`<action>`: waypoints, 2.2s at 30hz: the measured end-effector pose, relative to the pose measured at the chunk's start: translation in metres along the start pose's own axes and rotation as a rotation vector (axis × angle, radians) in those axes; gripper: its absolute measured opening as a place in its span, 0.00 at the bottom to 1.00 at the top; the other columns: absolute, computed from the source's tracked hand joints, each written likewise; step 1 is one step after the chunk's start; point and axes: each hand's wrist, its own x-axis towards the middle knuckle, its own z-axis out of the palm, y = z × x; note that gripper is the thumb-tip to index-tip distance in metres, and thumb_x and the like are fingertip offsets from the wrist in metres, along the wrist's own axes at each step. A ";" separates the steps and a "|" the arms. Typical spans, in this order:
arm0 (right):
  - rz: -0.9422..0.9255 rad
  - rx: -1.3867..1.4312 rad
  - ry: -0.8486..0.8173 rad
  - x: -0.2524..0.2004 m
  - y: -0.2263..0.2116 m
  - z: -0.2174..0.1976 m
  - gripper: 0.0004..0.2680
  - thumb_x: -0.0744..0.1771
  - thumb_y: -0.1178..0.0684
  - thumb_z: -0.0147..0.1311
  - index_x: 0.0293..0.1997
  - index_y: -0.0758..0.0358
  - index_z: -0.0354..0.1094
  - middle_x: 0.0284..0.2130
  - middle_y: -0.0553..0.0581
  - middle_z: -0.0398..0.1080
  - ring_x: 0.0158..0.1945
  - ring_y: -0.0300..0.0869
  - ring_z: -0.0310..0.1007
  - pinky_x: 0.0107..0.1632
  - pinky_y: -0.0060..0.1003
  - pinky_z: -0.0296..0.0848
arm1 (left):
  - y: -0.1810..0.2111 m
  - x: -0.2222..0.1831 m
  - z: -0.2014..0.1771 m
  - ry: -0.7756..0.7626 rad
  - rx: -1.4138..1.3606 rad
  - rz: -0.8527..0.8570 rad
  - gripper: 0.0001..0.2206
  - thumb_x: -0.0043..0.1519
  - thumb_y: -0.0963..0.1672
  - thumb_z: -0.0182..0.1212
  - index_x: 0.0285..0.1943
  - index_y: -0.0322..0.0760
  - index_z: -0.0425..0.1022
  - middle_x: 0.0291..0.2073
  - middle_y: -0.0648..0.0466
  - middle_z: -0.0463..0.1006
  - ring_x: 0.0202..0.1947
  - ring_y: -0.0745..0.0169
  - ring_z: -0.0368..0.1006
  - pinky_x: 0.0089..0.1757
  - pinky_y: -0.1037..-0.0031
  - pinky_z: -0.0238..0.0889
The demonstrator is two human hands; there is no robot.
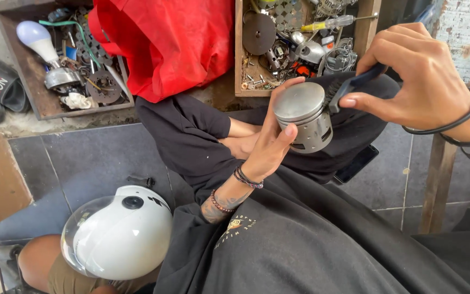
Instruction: Inspecting a motorcycle engine piston using a screwdriver to check for wear or damage.
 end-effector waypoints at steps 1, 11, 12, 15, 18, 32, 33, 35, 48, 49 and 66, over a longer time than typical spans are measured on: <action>-0.002 -0.028 0.009 0.001 0.002 0.001 0.17 0.63 0.46 0.75 0.38 0.70 0.71 0.35 0.58 0.73 0.45 0.52 0.72 0.66 0.48 0.66 | -0.001 0.000 -0.001 0.002 -0.007 -0.001 0.36 0.67 0.54 0.60 0.80 0.39 0.47 0.71 0.48 0.60 0.70 0.56 0.60 0.67 0.67 0.54; 0.033 0.164 -0.054 0.004 -0.015 -0.008 0.16 0.59 0.47 0.75 0.32 0.68 0.69 0.29 0.54 0.69 0.33 0.46 0.66 0.64 0.46 0.63 | 0.010 -0.003 -0.002 -0.062 0.106 -0.022 0.41 0.63 0.58 0.63 0.80 0.37 0.51 0.70 0.48 0.64 0.70 0.56 0.64 0.68 0.66 0.57; 0.030 0.163 -0.056 0.004 -0.014 -0.008 0.16 0.59 0.47 0.75 0.32 0.68 0.69 0.29 0.54 0.69 0.33 0.46 0.66 0.64 0.46 0.63 | 0.011 -0.004 -0.002 -0.059 0.105 -0.018 0.41 0.63 0.58 0.63 0.80 0.37 0.51 0.70 0.48 0.64 0.70 0.56 0.64 0.68 0.66 0.57; 0.060 0.077 -0.066 0.000 -0.008 -0.010 0.15 0.62 0.45 0.74 0.31 0.66 0.70 0.24 0.52 0.70 0.28 0.44 0.65 0.63 0.44 0.64 | 0.010 -0.003 -0.001 -0.076 0.086 -0.031 0.42 0.64 0.60 0.62 0.80 0.37 0.51 0.71 0.49 0.64 0.69 0.57 0.66 0.68 0.65 0.60; 0.043 -0.008 -0.031 -0.004 -0.004 -0.010 0.16 0.62 0.45 0.78 0.33 0.66 0.73 0.28 0.53 0.72 0.29 0.44 0.66 0.63 0.44 0.63 | 0.007 -0.002 -0.002 -0.047 0.073 -0.001 0.42 0.64 0.59 0.63 0.80 0.36 0.50 0.72 0.48 0.64 0.69 0.57 0.66 0.69 0.66 0.59; -0.062 0.010 -0.011 -0.005 -0.023 -0.007 0.19 0.58 0.36 0.77 0.28 0.62 0.72 0.22 0.51 0.69 0.26 0.44 0.64 0.64 0.49 0.63 | 0.007 -0.011 -0.001 -0.046 0.186 -0.003 0.39 0.63 0.48 0.67 0.80 0.41 0.48 0.72 0.48 0.60 0.71 0.54 0.63 0.70 0.65 0.58; -0.061 0.012 -0.010 -0.006 -0.025 -0.006 0.19 0.58 0.36 0.77 0.28 0.62 0.72 0.22 0.51 0.69 0.26 0.44 0.64 0.64 0.49 0.63 | 0.005 -0.012 -0.001 -0.046 0.187 -0.005 0.39 0.63 0.48 0.67 0.80 0.41 0.48 0.72 0.48 0.60 0.71 0.54 0.63 0.70 0.65 0.58; -0.094 0.026 -0.005 -0.007 -0.028 -0.004 0.20 0.59 0.35 0.75 0.27 0.61 0.71 0.20 0.49 0.66 0.23 0.41 0.61 0.63 0.48 0.63 | 0.002 -0.012 0.001 -0.057 0.198 0.007 0.37 0.65 0.49 0.64 0.81 0.39 0.48 0.73 0.48 0.61 0.71 0.55 0.64 0.70 0.66 0.58; -0.025 0.039 -0.045 -0.003 -0.002 -0.008 0.17 0.63 0.41 0.74 0.31 0.65 0.74 0.18 0.51 0.64 0.23 0.43 0.60 0.58 0.45 0.66 | 0.003 -0.007 -0.005 -0.103 0.142 0.018 0.41 0.66 0.61 0.58 0.80 0.34 0.50 0.73 0.47 0.64 0.67 0.57 0.71 0.68 0.63 0.66; 0.029 0.119 -0.082 -0.002 0.001 -0.009 0.21 0.58 0.39 0.76 0.39 0.69 0.74 0.25 0.56 0.67 0.27 0.44 0.64 0.48 0.42 0.68 | 0.001 -0.005 -0.005 -0.108 0.075 0.014 0.41 0.67 0.61 0.59 0.80 0.36 0.51 0.69 0.46 0.69 0.66 0.55 0.73 0.68 0.62 0.68; 0.263 0.488 -0.125 0.008 -0.014 -0.021 0.25 0.59 0.67 0.69 0.61 0.83 0.64 0.50 0.69 0.72 0.25 0.43 0.61 0.23 0.29 0.59 | -0.051 0.065 -0.019 -0.314 -0.087 -0.051 0.43 0.66 0.67 0.45 0.86 0.48 0.49 0.83 0.57 0.56 0.85 0.55 0.55 0.82 0.59 0.53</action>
